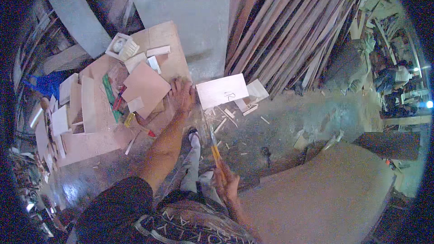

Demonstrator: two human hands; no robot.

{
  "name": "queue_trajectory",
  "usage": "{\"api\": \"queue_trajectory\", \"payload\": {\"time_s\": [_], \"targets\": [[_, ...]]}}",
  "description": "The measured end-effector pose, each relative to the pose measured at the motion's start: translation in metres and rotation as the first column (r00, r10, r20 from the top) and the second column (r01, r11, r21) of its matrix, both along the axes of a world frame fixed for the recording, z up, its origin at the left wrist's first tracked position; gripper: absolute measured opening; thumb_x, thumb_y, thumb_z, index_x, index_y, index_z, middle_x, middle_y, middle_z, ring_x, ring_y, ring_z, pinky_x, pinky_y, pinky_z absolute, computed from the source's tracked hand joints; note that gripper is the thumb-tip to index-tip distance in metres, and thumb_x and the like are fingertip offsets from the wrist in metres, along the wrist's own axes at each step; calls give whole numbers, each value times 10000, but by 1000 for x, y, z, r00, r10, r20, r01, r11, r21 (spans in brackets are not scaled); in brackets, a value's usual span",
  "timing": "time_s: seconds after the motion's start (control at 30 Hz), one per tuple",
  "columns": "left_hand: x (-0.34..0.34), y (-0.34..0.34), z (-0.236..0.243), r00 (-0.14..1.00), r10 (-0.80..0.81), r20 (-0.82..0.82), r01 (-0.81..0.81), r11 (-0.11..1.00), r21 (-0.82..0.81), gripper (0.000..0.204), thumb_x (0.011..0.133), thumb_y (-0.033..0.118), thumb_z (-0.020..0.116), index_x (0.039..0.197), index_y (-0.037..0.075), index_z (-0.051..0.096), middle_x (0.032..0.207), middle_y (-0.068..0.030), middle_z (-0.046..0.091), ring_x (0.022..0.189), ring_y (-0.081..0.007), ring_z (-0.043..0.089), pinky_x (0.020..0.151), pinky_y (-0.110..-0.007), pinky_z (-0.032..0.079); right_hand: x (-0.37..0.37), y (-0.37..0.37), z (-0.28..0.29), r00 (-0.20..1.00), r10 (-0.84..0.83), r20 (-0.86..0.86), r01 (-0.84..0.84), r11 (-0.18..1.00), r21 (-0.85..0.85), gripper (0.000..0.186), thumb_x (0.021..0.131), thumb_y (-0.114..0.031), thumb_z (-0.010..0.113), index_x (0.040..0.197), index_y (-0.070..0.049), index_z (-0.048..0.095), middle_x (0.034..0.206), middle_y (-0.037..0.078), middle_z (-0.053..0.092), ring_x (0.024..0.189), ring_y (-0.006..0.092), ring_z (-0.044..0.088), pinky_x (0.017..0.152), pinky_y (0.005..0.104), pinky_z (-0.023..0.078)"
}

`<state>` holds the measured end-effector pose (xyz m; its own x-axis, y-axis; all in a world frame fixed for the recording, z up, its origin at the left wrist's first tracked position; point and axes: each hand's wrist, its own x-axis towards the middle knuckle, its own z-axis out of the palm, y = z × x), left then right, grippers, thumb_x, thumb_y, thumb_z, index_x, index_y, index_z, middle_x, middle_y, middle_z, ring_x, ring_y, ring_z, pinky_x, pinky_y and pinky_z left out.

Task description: Marking, measuring, and cutting small pieces of plywood using a ruler, pencil, and hand saw.

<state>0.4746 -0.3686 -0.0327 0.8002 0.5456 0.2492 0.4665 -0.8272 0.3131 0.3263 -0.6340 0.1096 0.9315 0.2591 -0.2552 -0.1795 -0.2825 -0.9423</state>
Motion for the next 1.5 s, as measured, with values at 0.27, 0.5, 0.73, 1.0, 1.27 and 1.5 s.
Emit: {"api": "queue_trajectory", "payload": {"time_s": [0.27,0.5,0.73,1.0,1.27,1.5], "targets": [[7,-1,-6,999,21,39,-23,998,63,295,902,376,535,1093,172,629,1345,-132,447,1315,-370,346,1029,-523,324,40,25,-26,996,87,36,-83,991,-107,410,957,-188,558,1271,75,544,1135,166,666,923,160,621,838,287,490],[0,-1,-3,996,-17,83,11,997,78,238,847,329,601,1030,177,620,1317,-119,457,1290,-375,365,988,-521,340,-20,-57,-5,951,-39,-307,-2,991,-132,419,966,-222,550,1283,53,550,1115,125,643,910,128,573,805,253,473],[3,-1,-4,992,-32,122,23,997,78,255,837,294,612,1058,165,612,1317,-114,450,1302,-371,350,967,-525,341,1,-45,-13,999,7,39,-7,1000,2,423,961,-237,556,1284,36,561,987,50,627,701,66,483,624,219,423],[-6,1,3,991,-128,-26,129,990,53,333,876,278,580,1163,109,572,1369,-116,418,1312,-381,329,1016,-534,311,4,-48,-17,996,-51,-75,57,995,83,451,950,-286,579,1290,9,570,969,33,607,739,72,492,640,231,422],[-9,-1,2,993,-115,17,115,993,-3,318,878,230,563,1173,112,556,1362,-123,425,1273,-361,374,1017,-531,306,3,-54,-19,994,-45,-103,57,991,118,434,940,-272,593,1275,2,586,925,12,620,675,59,466,598,227,398],[-4,2,5,994,-104,34,99,988,119,349,855,243,595,1179,131,534,1328,-83,438,1269,-308,370,987,-487,310,5,-71,-46,994,-27,-108,44,985,165,451,929,-302,616,1271,-9,593,838,-23,607,659,47,472,570,218,380]]}}
